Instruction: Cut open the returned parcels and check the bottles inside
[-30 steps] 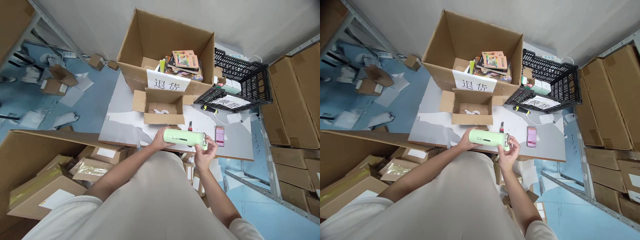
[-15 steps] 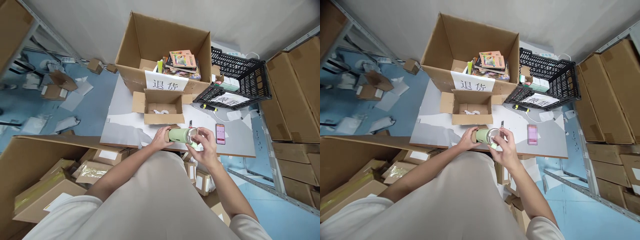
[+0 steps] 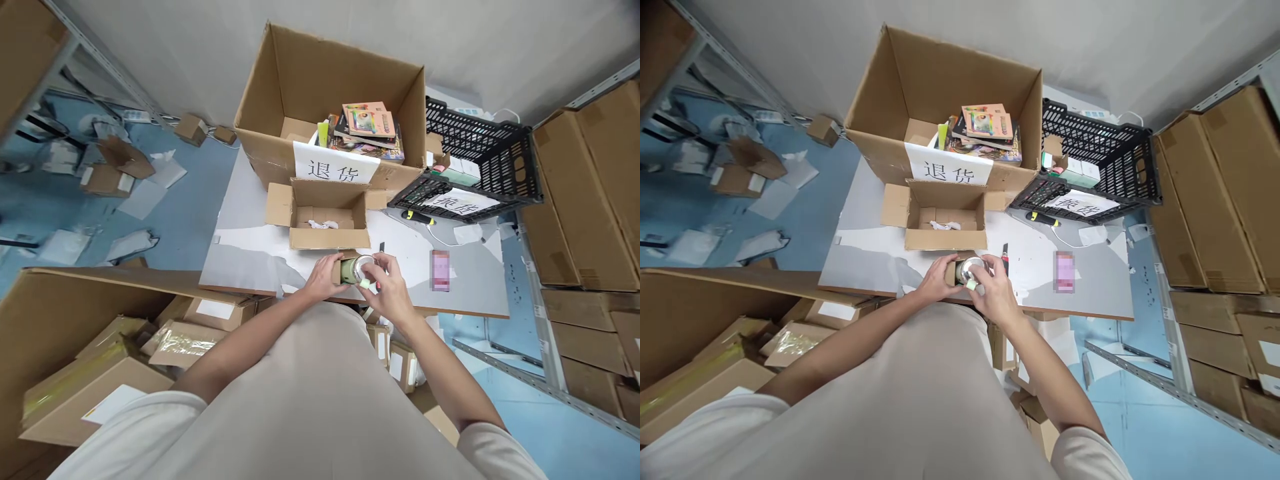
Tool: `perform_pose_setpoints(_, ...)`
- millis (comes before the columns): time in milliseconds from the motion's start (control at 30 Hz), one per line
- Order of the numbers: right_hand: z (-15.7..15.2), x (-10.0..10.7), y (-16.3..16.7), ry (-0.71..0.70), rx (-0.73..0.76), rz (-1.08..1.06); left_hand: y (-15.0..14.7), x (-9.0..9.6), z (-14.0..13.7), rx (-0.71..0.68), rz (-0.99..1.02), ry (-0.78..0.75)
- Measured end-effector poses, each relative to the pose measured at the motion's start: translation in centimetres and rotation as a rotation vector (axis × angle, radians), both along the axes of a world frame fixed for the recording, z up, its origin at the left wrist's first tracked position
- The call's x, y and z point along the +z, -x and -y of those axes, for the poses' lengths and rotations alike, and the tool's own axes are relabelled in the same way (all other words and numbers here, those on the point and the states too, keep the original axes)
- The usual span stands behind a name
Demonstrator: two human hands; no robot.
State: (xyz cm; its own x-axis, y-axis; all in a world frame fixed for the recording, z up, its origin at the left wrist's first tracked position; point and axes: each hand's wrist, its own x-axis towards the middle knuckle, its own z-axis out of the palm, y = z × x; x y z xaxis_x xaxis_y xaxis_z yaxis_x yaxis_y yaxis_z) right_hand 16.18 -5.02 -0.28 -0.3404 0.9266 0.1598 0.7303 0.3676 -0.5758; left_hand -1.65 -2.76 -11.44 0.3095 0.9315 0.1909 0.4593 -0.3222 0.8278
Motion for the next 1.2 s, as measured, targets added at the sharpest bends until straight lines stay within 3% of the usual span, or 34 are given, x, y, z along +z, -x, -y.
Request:
perform_pose_setpoints(100, -0.5, -3.6, 0.1, 0.084, -0.024, -0.008, 0.1, -0.6, 0.1, -0.040, 0.013, -0.038)
perform_pose_setpoints(200, -1.1, -5.4, 0.7, 0.148, -0.049, 0.019, 0.2, -0.9, 0.2, -0.048, 0.021, -0.072)
perform_pose_setpoints(433, -2.6, -4.5, 1.1, 0.246, -0.039, 0.294, 0.3, -0.5, -0.3, -0.080, 0.023, -0.099)
perform_pose_setpoints(800, -2.1, -4.6, 0.4, 0.262, 0.075, 0.323, 0.3, -0.5, -0.7, -0.096, 0.077, -0.097)
perform_pose_setpoints(933, -1.8, -4.9, 0.7, 0.245, 0.071, 0.274, 0.4, -0.4, -0.5, -0.081, 0.095, -0.115)
perform_pose_setpoints(1100, -1.2, -6.6, 0.8, 0.171, 0.053, 0.082, 0.1, -1.1, 1.2, 0.066, 0.188, -0.059)
perform_pose_setpoints(1200, -0.4, -7.7, 0.5, 0.132, -0.012, -0.074, 0.1, -0.9, 1.7, -0.035, 0.093, -0.129)
